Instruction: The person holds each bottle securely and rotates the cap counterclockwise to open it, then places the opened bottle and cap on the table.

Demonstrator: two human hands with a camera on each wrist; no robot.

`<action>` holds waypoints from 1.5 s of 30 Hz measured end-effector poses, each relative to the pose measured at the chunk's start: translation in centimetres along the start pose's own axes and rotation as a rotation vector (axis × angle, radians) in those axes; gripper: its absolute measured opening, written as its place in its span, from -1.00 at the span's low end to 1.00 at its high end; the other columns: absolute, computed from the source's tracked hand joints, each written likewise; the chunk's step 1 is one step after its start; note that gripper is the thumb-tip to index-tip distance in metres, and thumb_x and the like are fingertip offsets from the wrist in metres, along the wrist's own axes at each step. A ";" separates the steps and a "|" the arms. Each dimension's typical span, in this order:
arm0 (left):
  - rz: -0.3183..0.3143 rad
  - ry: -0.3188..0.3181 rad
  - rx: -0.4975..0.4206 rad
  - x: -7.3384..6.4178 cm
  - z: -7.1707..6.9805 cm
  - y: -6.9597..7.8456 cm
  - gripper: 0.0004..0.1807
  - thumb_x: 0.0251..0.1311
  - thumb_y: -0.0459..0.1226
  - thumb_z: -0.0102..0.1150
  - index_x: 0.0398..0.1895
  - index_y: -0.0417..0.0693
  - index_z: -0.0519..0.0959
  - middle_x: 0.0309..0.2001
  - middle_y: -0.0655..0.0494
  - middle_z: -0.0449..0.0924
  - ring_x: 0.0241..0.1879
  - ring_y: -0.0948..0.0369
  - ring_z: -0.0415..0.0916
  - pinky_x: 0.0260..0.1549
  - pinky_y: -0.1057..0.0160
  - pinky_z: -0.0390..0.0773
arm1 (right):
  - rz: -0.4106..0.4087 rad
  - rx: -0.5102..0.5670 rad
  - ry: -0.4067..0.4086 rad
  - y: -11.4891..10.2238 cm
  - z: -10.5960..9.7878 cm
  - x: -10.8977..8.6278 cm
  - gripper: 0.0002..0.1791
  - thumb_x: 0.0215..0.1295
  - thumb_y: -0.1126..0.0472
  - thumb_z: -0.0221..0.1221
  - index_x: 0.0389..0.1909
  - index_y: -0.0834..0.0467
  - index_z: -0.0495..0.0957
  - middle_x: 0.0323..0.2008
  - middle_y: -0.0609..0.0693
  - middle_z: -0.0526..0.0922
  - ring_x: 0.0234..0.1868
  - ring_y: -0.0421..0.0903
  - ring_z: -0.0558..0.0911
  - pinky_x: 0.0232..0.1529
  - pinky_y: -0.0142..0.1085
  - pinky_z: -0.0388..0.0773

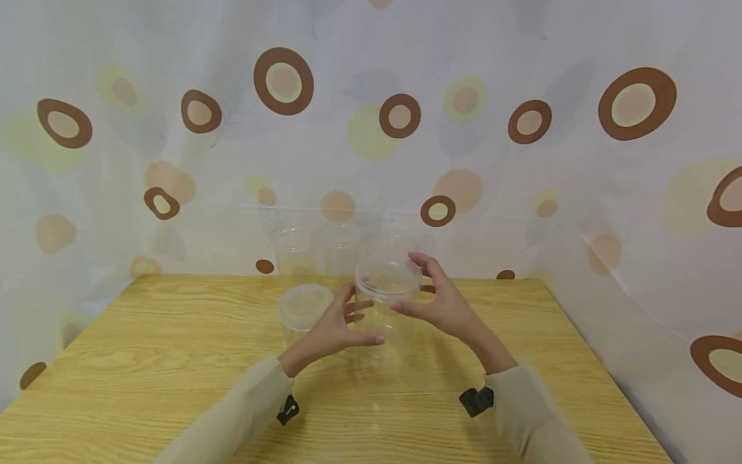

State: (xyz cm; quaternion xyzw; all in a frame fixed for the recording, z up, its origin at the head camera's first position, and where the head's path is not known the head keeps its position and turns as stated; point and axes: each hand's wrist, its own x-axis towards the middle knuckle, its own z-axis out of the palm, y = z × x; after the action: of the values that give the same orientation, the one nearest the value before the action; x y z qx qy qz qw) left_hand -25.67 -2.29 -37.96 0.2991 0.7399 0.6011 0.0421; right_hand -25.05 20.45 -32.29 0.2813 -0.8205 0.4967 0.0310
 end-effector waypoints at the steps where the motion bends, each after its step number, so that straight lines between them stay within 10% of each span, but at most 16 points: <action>1: 0.002 0.000 -0.002 0.0 0.0 -0.2 0.06 -0.17 -0.25 0.45 0.35 0.25 -0.05 0.28 0.04 0.07 0.27 -0.09 0.20 0.19 -0.11 0.25 | 0.005 -0.010 0.009 0.0 0.1 0.0 -0.15 0.11 0.23 0.26 0.36 0.06 -0.02 0.31 0.14 0.12 0.27 0.12 0.18 0.17 0.13 0.19; 14: -0.017 -0.024 -0.018 -0.9 -0.1 2.2 0.01 -0.12 -0.31 0.40 0.36 0.10 -0.04 0.26 -0.05 0.06 0.26 -0.11 0.21 0.19 -0.14 0.23 | 0.018 0.030 -0.057 0.5 -0.3 0.5 -0.21 0.17 0.22 0.22 0.34 0.15 0.00 0.30 0.13 0.11 0.20 0.14 0.28 0.10 0.04 0.35; 30: 0.010 -0.044 -0.007 0.0 0.0 -0.9 0.04 -0.16 -0.23 0.44 0.32 0.39 -0.05 0.27 0.11 0.08 0.24 0.02 0.26 0.18 -0.02 0.30 | -0.051 0.350 -0.375 1.2 -2.1 1.3 -0.21 0.28 0.38 0.03 0.41 0.16 -0.20 0.33 0.23 -0.05 0.19 -0.16 0.32 0.04 -0.28 0.46; 45: 0.012 0.042 0.006 0.2 0.2 -0.7 0.02 -0.20 -0.20 0.47 0.32 0.30 0.01 0.23 0.09 0.12 0.23 -0.03 0.25 0.16 -0.01 0.31 | 0.056 0.080 -0.003 0.0 0.0 0.1 -0.15 0.17 0.22 0.21 0.39 0.03 -0.07 0.37 0.15 0.01 0.26 0.19 0.18 0.09 0.14 0.32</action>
State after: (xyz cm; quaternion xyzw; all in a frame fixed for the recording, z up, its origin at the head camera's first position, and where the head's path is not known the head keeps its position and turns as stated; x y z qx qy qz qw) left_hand -26.01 -2.10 -38.64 0.2911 0.7406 0.6052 0.0219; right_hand -25.14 20.43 -32.28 0.2600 -0.8075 0.5294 0.0043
